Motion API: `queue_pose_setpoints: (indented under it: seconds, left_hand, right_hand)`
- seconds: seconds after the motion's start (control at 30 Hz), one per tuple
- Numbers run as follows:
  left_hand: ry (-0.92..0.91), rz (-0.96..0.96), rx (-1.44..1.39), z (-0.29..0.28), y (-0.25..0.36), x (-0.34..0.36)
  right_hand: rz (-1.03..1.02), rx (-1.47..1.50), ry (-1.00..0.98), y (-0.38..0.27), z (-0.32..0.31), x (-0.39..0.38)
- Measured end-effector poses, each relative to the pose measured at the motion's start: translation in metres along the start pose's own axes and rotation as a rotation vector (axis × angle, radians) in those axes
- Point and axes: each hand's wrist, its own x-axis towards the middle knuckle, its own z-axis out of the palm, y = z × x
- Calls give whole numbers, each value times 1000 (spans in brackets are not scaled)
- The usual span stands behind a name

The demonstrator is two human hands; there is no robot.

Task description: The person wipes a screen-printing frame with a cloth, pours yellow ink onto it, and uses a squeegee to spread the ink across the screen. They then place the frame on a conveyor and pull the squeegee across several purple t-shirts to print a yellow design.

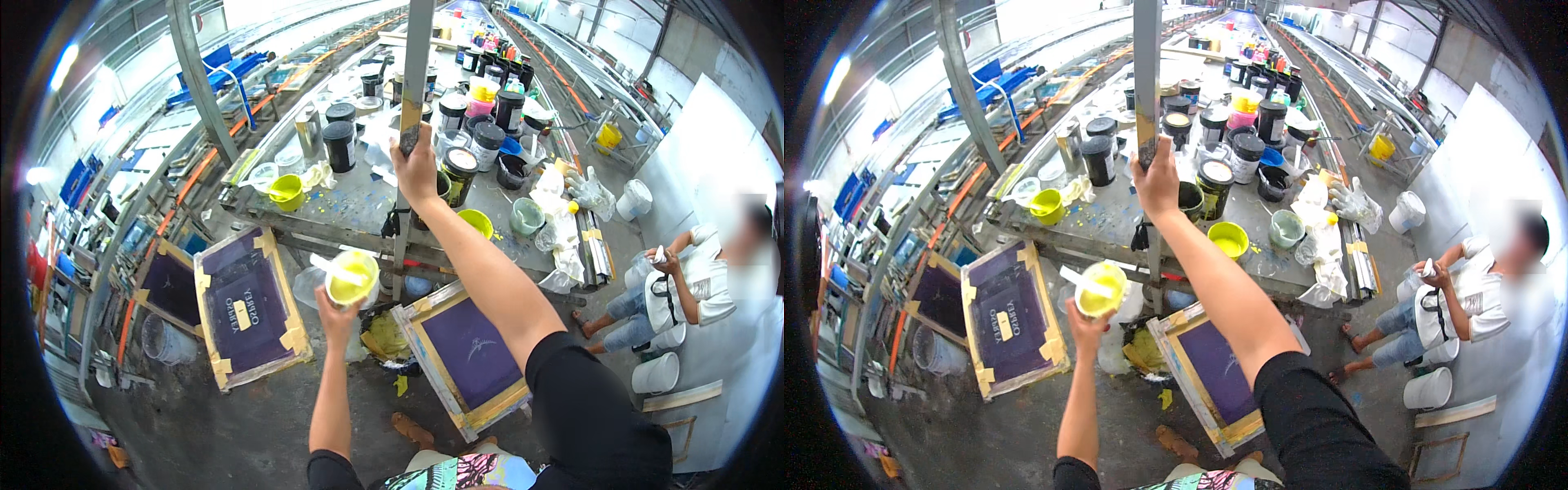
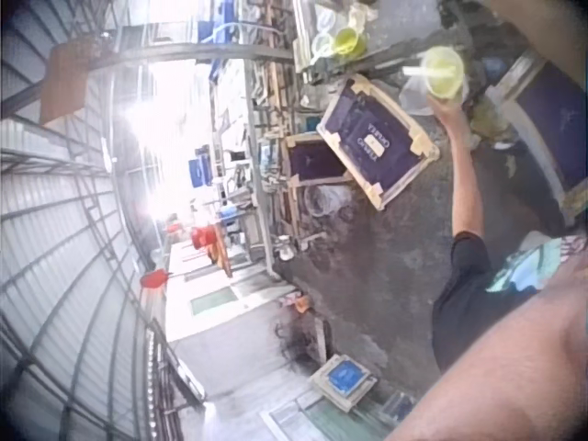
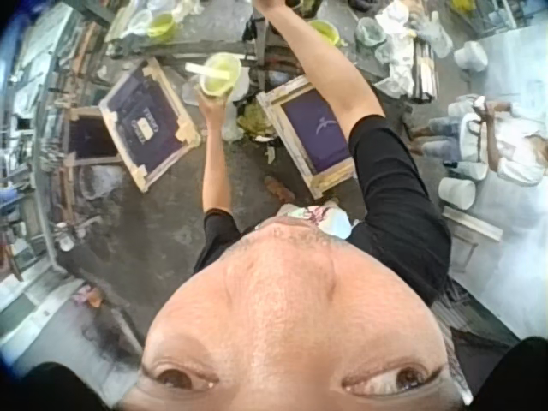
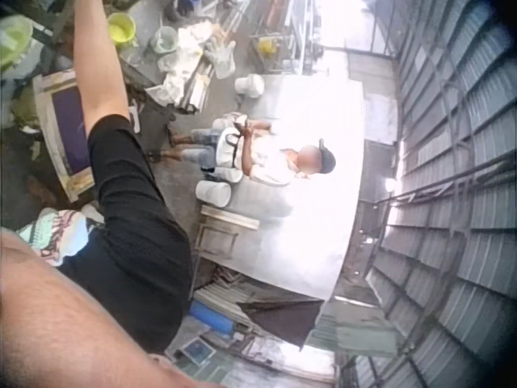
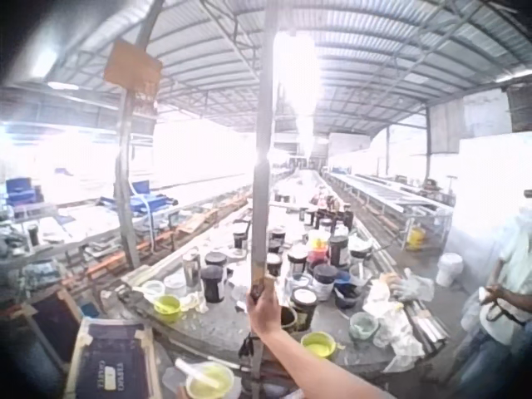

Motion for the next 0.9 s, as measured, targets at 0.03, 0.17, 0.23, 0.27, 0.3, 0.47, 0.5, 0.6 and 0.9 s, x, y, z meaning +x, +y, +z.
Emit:
queue_pose_setpoints:
  seconds: [0.03,0.17,0.23,0.27,0.3,0.47,0.5,0.6,0.9]
  left_hand:
    - [0,-89,-66,-1,13,-27]
    - [-21,-152,-192,-4,36,-131]
    - [-74,-240,-341,34,82,-176]
    - [-97,-302,-395,45,96,-196]
    - [-124,-365,-451,52,104,-216]
    - [-212,-378,-274,118,103,-313]
    - [-204,-337,-284,132,98,-327]
    - [-175,-350,-368,178,144,-362]
    - [-170,-176,-92,309,206,-458]
  right_hand:
    - [-43,-96,29,-9,-10,-9]
    - [4,-316,-266,-58,-65,-99]
    - [-31,-192,-722,-54,-108,-160]
    - [20,-429,-1028,-67,-123,-190]
    - [60,-349,-1174,-84,-149,-211]
    - [-156,-368,-1338,-84,-251,-259]
    - [-206,-351,-1318,-80,-272,-258]
    - [-292,-190,-1375,-84,-345,-256]
    - [-384,-146,-1088,-109,-546,-277]
